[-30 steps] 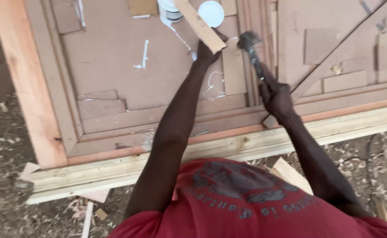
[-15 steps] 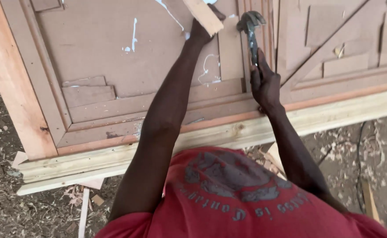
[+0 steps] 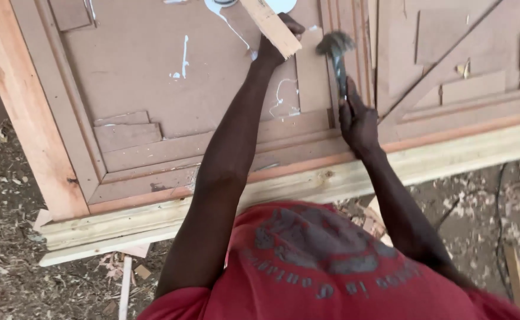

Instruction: The person applies white glue from a container onto small wooden trim pieces using a stick, positions the pieces along the edge of a wooden door panel lying on the ground, and hammers nails to fasten a length of molding in place, picking up nails by hand.

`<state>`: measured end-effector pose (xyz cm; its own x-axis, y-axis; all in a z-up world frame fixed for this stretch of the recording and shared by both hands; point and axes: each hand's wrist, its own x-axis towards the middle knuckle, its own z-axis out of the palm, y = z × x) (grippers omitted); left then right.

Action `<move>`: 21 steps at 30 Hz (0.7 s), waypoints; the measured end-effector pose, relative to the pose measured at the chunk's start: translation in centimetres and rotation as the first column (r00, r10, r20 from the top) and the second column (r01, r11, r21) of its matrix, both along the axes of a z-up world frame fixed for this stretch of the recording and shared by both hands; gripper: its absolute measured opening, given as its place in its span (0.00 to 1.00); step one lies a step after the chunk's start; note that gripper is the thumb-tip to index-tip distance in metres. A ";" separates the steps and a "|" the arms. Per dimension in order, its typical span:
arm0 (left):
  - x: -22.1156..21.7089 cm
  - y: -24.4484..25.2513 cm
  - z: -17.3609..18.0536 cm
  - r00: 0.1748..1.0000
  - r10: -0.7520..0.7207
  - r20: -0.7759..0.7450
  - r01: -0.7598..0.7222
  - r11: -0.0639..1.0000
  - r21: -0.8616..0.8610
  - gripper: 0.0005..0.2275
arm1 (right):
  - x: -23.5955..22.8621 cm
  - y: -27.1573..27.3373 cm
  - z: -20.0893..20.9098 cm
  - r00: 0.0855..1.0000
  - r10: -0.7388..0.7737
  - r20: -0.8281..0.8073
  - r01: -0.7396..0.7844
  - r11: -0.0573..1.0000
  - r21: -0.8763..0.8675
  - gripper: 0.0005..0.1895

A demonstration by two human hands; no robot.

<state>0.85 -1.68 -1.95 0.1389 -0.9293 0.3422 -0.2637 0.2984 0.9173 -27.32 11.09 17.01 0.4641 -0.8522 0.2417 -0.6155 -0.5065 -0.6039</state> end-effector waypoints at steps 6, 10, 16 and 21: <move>0.9 -0.1 0.4 0.999 -0.011 0.032 0.010 1.000 0.015 0.09 | 1.8 -0.8 4.0 0.935 -0.082 0.344 0.112 0.991 -0.068 0.21; 0.7 0.3 0.9 0.999 -0.030 0.025 0.029 0.999 0.035 0.10 | 0.4 -0.3 5.0 0.925 -0.194 0.327 0.268 0.943 -0.197 0.26; 1.0 -0.5 1.5 0.996 -0.075 0.051 0.074 0.997 0.017 0.11 | -2.4 0.4 -3.9 0.997 -0.052 -0.052 0.053 0.998 0.020 0.28; 1.0 -0.4 1.6 0.990 -0.101 0.102 0.104 0.994 -0.025 0.11 | -1.1 1.4 -0.6 0.995 -0.076 0.058 0.063 0.977 0.201 0.29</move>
